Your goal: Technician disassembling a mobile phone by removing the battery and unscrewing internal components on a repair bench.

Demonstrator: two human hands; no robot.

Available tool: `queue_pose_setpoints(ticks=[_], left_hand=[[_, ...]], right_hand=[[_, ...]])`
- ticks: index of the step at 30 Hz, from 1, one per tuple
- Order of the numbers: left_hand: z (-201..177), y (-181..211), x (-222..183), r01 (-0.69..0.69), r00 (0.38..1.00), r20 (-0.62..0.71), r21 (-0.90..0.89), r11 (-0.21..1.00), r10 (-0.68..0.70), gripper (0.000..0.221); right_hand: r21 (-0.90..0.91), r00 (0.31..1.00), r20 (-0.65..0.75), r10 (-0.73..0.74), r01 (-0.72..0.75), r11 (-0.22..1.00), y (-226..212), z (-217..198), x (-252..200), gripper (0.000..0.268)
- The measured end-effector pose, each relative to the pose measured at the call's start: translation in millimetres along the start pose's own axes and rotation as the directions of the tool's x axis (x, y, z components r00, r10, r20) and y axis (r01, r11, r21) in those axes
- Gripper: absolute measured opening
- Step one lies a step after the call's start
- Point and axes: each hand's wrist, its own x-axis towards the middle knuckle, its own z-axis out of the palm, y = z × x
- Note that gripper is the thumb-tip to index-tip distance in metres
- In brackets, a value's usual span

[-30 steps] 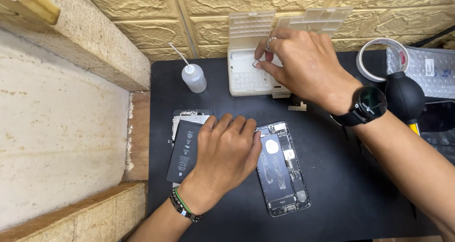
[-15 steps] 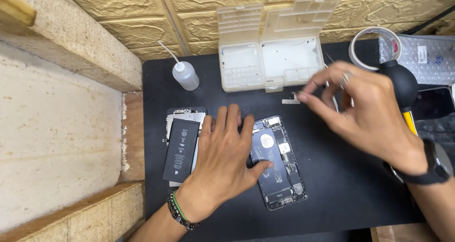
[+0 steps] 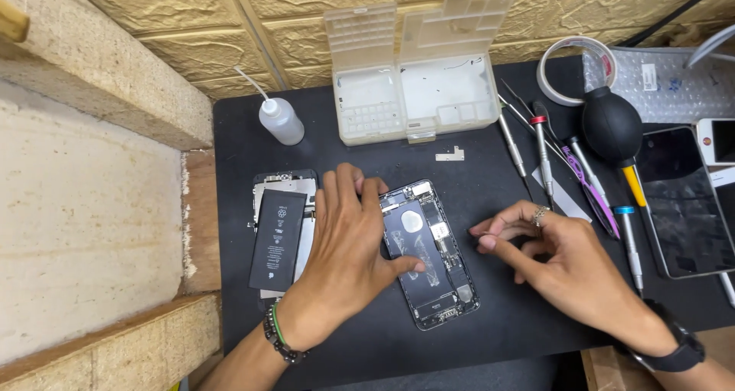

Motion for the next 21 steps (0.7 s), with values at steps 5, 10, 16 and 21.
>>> queue_pose_setpoints(ticks=[5,10,16,21], left_hand=[[-16.8,7.3,0.4,-0.006,1.0,-0.028,-0.221,0.975,-0.001,0.1],[-22.8,20.8,1.6,0.26,0.963,0.242,-0.702,0.663,-0.122,0.07],[1.5,1.8,6.7,0.374,0.927,0.363,-0.876,0.304,-0.094,0.035],[-1.7,4.8,9.0,0.321,0.945,0.307,-0.937,0.136,-0.111,0.038]], right_hand=[[0.082,0.994,-0.035,-0.099,0.101,0.991,12.7,3.8,3.7,0.01],[0.242,0.955,-0.11,-0.276,0.295,0.924,20.1,-2.5,15.9,0.013],[0.078,0.918,-0.18,-0.353,0.371,0.925,-22.7,-12.8,20.8,0.016],[-0.057,0.903,-0.119,-0.413,0.409,0.911,-52.3,-17.5,29.5,0.011]])
